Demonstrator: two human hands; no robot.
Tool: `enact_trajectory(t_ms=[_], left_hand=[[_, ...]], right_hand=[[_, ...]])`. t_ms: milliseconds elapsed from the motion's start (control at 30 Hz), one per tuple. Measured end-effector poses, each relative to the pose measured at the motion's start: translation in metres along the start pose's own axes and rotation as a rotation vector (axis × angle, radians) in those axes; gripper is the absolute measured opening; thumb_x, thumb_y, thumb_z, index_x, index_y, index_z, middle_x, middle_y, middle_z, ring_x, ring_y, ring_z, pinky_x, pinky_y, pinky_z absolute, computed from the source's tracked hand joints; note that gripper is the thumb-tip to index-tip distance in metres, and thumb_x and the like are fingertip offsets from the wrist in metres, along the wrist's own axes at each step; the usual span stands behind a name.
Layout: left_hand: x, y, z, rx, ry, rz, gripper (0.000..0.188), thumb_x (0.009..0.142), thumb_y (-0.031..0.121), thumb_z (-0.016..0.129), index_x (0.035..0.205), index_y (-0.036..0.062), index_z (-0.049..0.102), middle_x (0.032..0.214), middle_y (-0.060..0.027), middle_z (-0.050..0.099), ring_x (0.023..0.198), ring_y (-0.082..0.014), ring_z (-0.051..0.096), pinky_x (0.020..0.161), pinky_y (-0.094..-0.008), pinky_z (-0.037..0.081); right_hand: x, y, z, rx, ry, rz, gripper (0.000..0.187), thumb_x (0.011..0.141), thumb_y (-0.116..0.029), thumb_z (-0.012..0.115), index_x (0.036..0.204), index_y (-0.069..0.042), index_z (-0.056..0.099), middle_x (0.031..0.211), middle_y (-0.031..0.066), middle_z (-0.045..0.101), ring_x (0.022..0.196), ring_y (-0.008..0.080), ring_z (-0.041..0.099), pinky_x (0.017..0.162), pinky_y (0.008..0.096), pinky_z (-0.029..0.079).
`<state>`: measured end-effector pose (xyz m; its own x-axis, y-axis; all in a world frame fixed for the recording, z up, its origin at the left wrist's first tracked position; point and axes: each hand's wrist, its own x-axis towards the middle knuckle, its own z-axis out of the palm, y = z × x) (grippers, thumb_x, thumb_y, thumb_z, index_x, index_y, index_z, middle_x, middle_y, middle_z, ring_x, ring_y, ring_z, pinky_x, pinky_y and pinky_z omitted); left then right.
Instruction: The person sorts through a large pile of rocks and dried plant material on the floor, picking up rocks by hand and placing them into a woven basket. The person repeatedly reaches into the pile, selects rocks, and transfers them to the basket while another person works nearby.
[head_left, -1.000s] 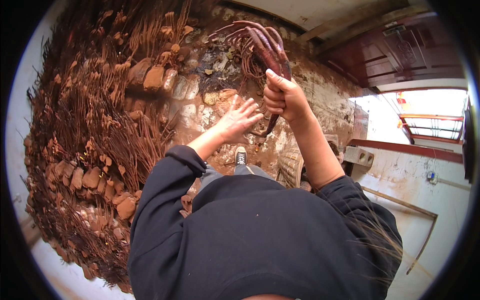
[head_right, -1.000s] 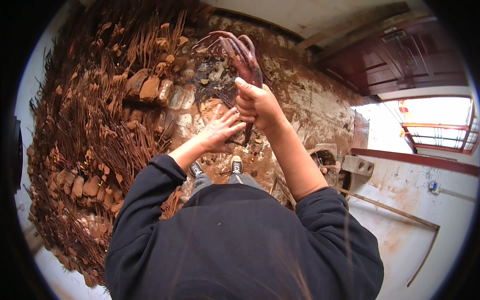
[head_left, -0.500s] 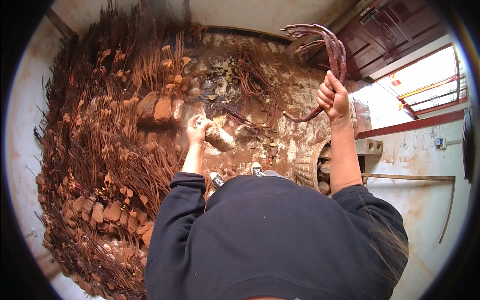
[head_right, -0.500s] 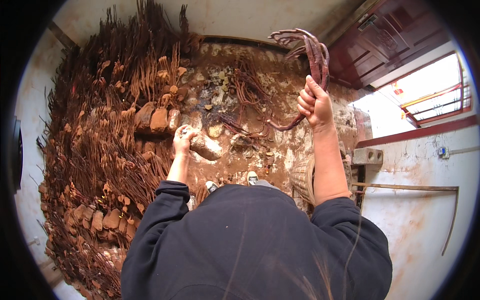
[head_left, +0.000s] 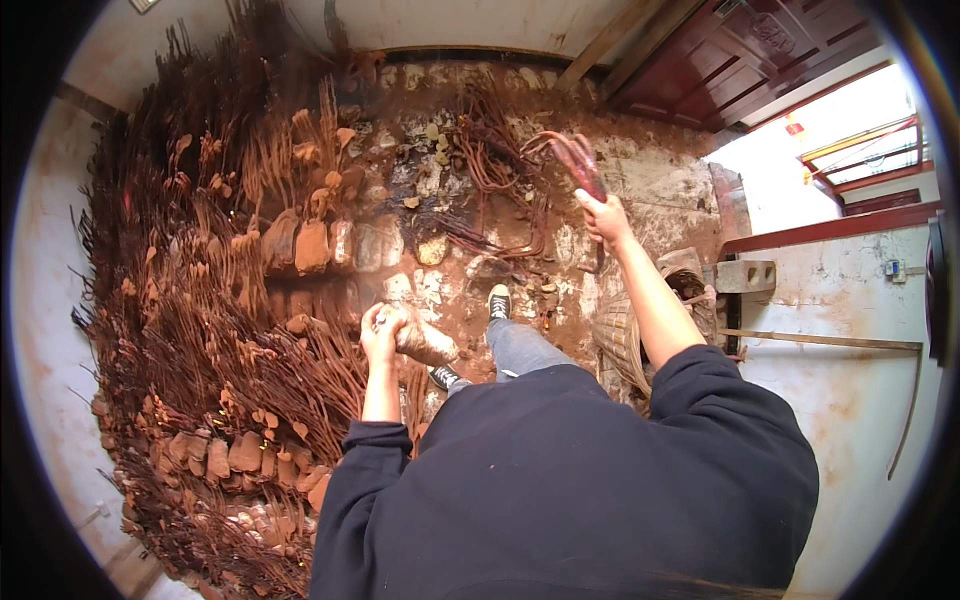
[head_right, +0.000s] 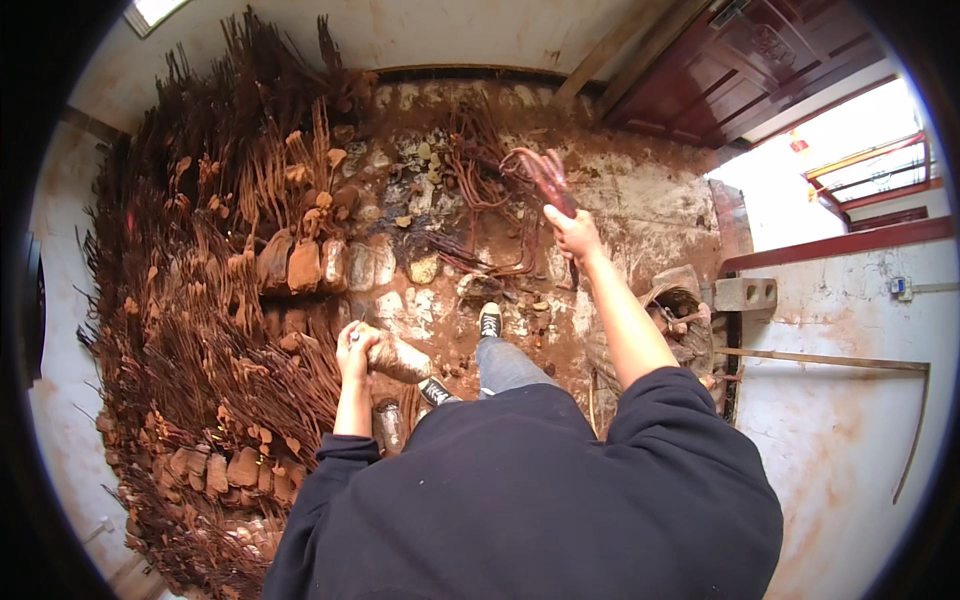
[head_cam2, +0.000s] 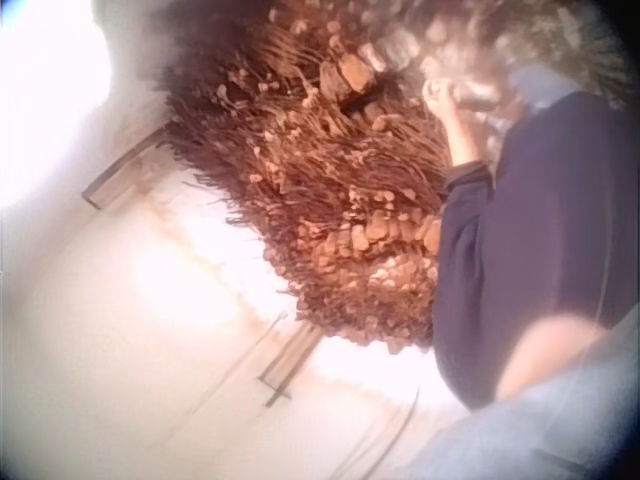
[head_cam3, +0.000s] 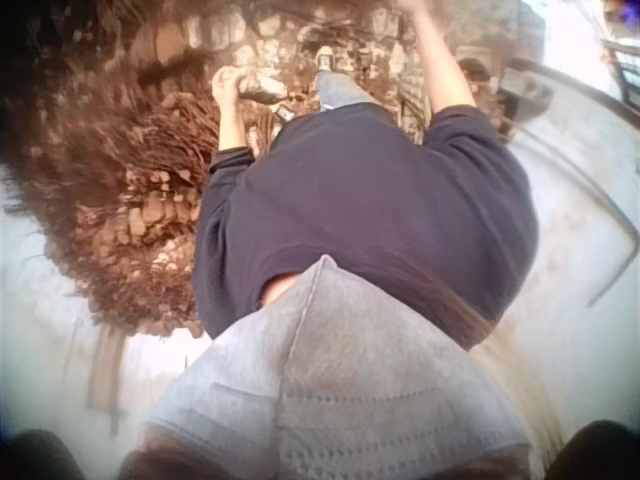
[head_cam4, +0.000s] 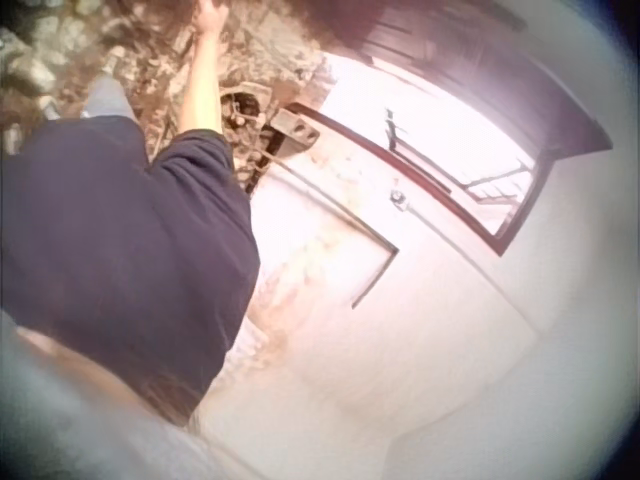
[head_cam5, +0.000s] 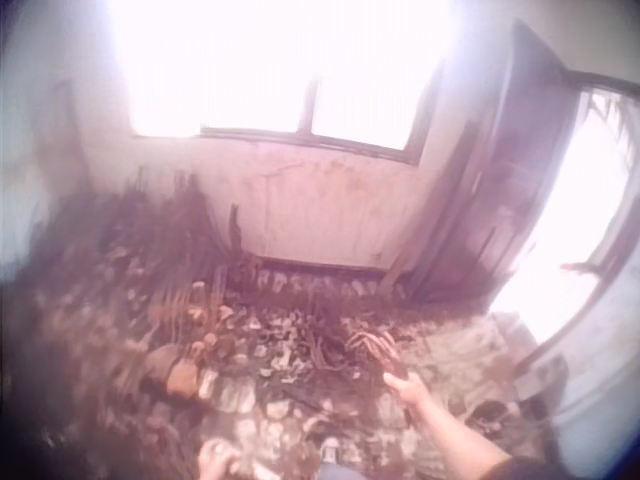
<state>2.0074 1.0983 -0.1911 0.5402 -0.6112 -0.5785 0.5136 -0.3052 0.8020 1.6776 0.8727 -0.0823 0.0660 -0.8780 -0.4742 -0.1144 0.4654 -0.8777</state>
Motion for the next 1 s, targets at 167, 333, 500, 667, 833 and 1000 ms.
enact_trajectory(t_ms=[167, 333, 500, 667, 833, 1000], left_hand=[[-0.009, -0.003, 0.016, 0.088, 0.061, -0.041, 0.05, 0.06, -0.006, 0.067, 0.106, 0.0055, 0.054, 0.096, -0.007, 0.055, 0.084, -0.0191, 0.055, 0.074, -0.0296, 0.048], [0.009, -0.004, 0.075, 0.236, -0.045, -0.035, 0.052, 0.06, -0.007, 0.067, 0.109, 0.0052, 0.052, 0.1, -0.0064, 0.053, 0.086, -0.0181, 0.054, 0.077, -0.0291, 0.048], [0.034, 0.013, 0.155, 0.105, -0.042, -0.167, 0.042, 0.065, -0.005, 0.064, 0.103, 0.005, 0.053, 0.097, -0.008, 0.056, 0.082, -0.0183, 0.056, 0.075, -0.0306, 0.049], [0.045, 0.005, 0.251, -0.004, -0.249, -0.703, 0.032, 0.074, 0.026, 0.062, 0.1, 0.0069, 0.056, 0.096, -0.0093, 0.06, 0.085, -0.0238, 0.059, 0.078, -0.0403, 0.049], [-0.009, -0.022, 0.332, 0.366, -0.595, -0.787, 0.073, 0.074, 0.048, 0.064, 0.125, 0.0036, 0.038, 0.124, -0.0252, 0.041, 0.115, -0.0353, 0.043, 0.092, -0.0487, 0.041], [-0.02, -0.059, 0.346, 0.455, -0.843, -0.843, 0.063, 0.082, 0.036, 0.059, 0.129, 0.0013, 0.032, 0.122, -0.0277, 0.042, 0.109, -0.0328, 0.05, 0.09, -0.0425, 0.044]], right_hand=[[0.12, 0.045, 0.01, -0.391, -0.05, -0.301, 0.032, 0.078, -0.032, 0.065, 0.086, 0.0, 0.064, 0.064, 0.0003, 0.057, 0.061, 0.0112, 0.051, 0.06, 0.0269, 0.042], [0.218, 0.058, 0.019, -1.215, 0.0, -0.366, 0.057, 0.076, -0.045, 0.063, 0.106, 0.0, 0.046, 0.107, 0.0165, 0.055, 0.095, 0.031, 0.057, 0.077, 0.04, 0.047], [0.149, 0.042, 0.063, -0.843, -0.522, -0.175, 0.063, 0.072, -0.033, 0.07, 0.118, 0.002, 0.045, 0.113, 0.0184, 0.052, 0.099, 0.028, 0.054, 0.09, 0.0387, 0.044], [0.039, 0.094, 0.027, -0.674, -0.45, -0.537, 0.095, 0.06, -0.052, 0.072, 0.128, -0.002, 0.031, 0.115, 0.0207, 0.045, 0.103, 0.0335, 0.05, 0.081, 0.0427, 0.045], [0.002, 0.082, -0.066, -0.837, -0.271, 0.158, 0.075, 0.063, -0.03, 0.074, 0.124, -0.012, 0.035, 0.102, 0.0137, 0.056, 0.074, 0.0273, 0.06, 0.062, 0.0361, 0.052], [-0.054, 0.15, -0.199, -0.259, 0.379, 0.732, 0.024, 0.085, -0.026, 0.052, 0.094, -0.004, 0.05, 0.072, 0.006, 0.054, 0.058, 0.014, 0.055, 0.041, 0.0203, 0.046]])
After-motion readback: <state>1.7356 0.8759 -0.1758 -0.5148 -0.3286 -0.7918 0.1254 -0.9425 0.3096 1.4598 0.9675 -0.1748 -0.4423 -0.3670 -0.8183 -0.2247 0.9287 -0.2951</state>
